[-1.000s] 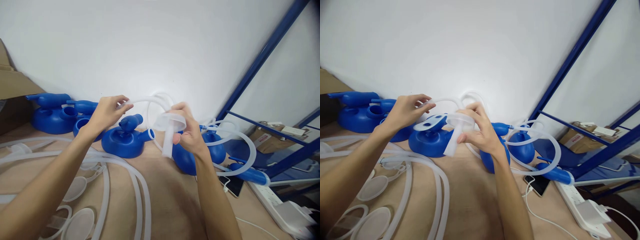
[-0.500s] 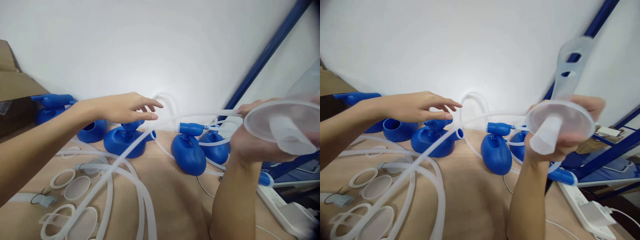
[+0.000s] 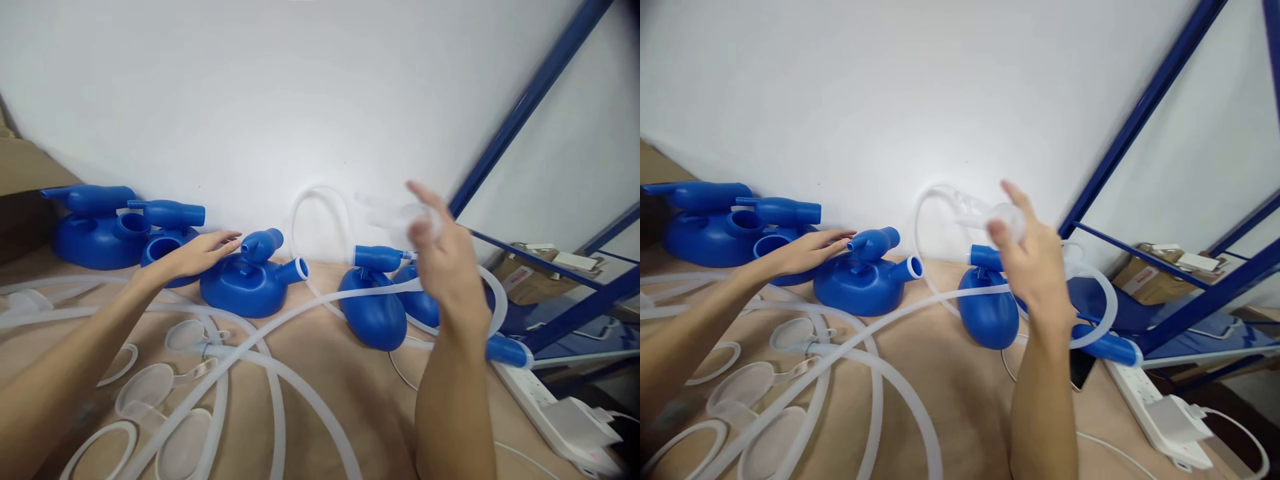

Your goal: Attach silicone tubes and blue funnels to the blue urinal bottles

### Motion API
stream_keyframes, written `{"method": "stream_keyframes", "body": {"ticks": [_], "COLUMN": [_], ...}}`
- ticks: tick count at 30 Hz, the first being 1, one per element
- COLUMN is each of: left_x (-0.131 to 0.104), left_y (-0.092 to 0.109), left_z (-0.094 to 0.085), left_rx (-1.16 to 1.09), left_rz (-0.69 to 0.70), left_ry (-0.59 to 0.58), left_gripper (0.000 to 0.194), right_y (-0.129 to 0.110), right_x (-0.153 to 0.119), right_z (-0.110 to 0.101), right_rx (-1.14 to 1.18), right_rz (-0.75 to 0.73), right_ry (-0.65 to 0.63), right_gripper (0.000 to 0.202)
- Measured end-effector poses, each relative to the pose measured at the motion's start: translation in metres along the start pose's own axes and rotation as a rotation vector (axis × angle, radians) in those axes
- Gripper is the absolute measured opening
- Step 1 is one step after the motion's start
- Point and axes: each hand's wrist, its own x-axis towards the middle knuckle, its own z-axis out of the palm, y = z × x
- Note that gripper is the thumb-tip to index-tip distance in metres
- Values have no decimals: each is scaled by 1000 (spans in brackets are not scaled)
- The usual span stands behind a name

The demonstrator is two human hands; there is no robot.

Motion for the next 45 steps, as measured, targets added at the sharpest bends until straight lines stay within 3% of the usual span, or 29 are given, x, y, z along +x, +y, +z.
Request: {"method": "stream_keyframes", "body": {"ticks": [2,7,11,17,21,27,32,39,41,45], "left_x": [2,8,14,14,13,12,11,10,10,11], "left_y": [-6,-16,-27,-38,-39,-40,-39,-38,-38,-37], "left_z": [8,21,34,49,53,55,55,55,55,56], "left_rx": [-23,-61,-34,-126,-152,-167,-171,-163,-162,-144], "left_rz": [-13,-7,53,86,87,80,84,84,75,53], "left_ry": [-23,-136,-97,-66,-40,-25,-10,-1,-3,4], "left_gripper": [78,81,74,68,69,68,68,64,64,64], "right_y": [-13,-29,-30,-34,-30,-27,-39,-19,-16,-26], "right_x": [3,3,1,-5,-4,-4,-17,-20,-22,-28], "right_z": [21,76,88,89,89,83,114,150,156,162], "right_rx": [-108,-298,-360,-374,-408,-463,-323,307,326,210], "right_rz": [47,-27,-47,-39,-35,-56,-138,185,216,170], "right_ry": [-129,-506,-676,-726,-792,-709,-774,-783,-777,-735], "right_gripper": [67,55,56,75,71,67,82,99,106,90]}}
